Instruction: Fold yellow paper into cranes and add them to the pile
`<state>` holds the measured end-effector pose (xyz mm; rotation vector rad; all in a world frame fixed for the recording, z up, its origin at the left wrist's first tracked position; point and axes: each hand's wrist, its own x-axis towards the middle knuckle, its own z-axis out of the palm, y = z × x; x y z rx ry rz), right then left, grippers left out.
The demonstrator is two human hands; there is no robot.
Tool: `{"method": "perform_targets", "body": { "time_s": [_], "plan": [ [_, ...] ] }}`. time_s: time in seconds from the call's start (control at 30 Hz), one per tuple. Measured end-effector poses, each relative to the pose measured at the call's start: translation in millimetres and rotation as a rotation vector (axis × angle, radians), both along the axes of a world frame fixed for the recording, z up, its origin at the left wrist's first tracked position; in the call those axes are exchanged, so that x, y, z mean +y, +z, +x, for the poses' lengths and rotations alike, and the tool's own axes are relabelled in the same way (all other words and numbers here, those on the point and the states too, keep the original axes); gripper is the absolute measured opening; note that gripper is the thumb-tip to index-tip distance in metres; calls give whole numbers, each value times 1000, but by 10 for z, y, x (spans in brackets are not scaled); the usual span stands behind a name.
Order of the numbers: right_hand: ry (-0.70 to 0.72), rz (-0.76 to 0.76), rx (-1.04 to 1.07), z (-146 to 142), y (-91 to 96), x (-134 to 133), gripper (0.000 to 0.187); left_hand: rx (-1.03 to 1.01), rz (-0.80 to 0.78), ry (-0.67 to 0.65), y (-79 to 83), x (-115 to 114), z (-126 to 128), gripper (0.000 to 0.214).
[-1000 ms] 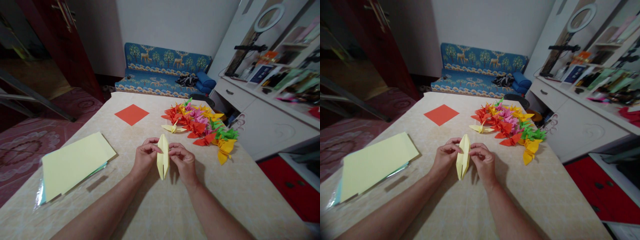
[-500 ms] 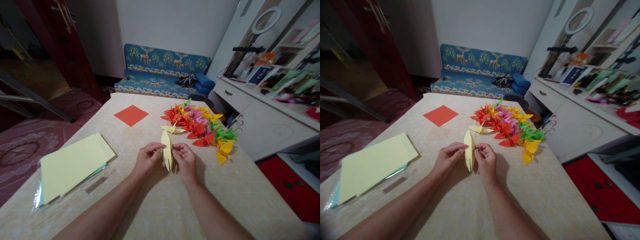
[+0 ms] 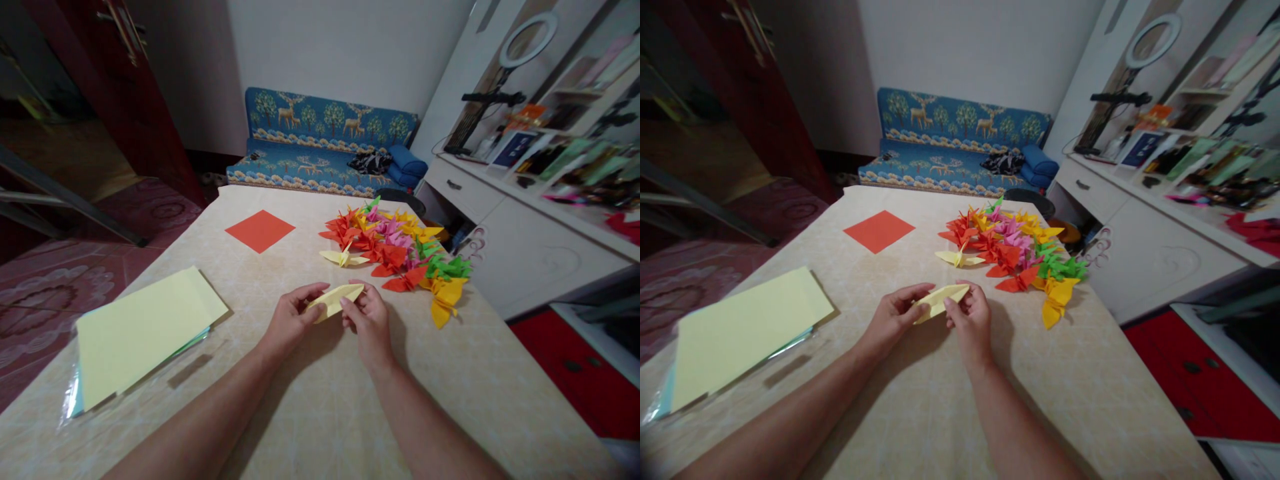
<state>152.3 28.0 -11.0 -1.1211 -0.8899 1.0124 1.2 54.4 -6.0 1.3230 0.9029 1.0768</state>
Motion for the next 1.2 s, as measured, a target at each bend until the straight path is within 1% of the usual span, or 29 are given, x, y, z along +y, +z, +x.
{"method": "perform_targets", "body": {
  "time_s": [0.1,0.2,0.27,0.37,0.5,0.67,0.8,0.87,1.03,1.2],
  "plan": [
    [-72,24,-9,4,-8,2,29,-74,-63,35,1,12,-2,47],
    [-77,30,43,1,-16,0,22,-99,-126,103,9,28,1,43],
    [-68,18,67,-2,-21,-4,22,-126,-155,164,8,42,2,39],
    [-76,6,38,-9,-21,-14,25,-193,-168,236,-7,65,-3,37],
    [-42,10,5,-20,-1,-31,25,-251,-172,282,-38,87,-13,38],
    [-37,-36,3,-30,31,-36,28,-292,-165,289,-55,96,-21,41],
    [23,-55,-9,-42,39,-45,29,-349,-184,305,-49,104,-23,49],
    [40,-51,-23,-46,36,-51,30,-359,-189,307,-42,103,-24,49],
    [-19,-62,-26,-33,6,-39,27,-375,-172,276,-25,88,-25,45],
    [-84,-50,3,-13,-6,-8,24,-369,-173,225,-16,77,-28,33]
  ]
}}
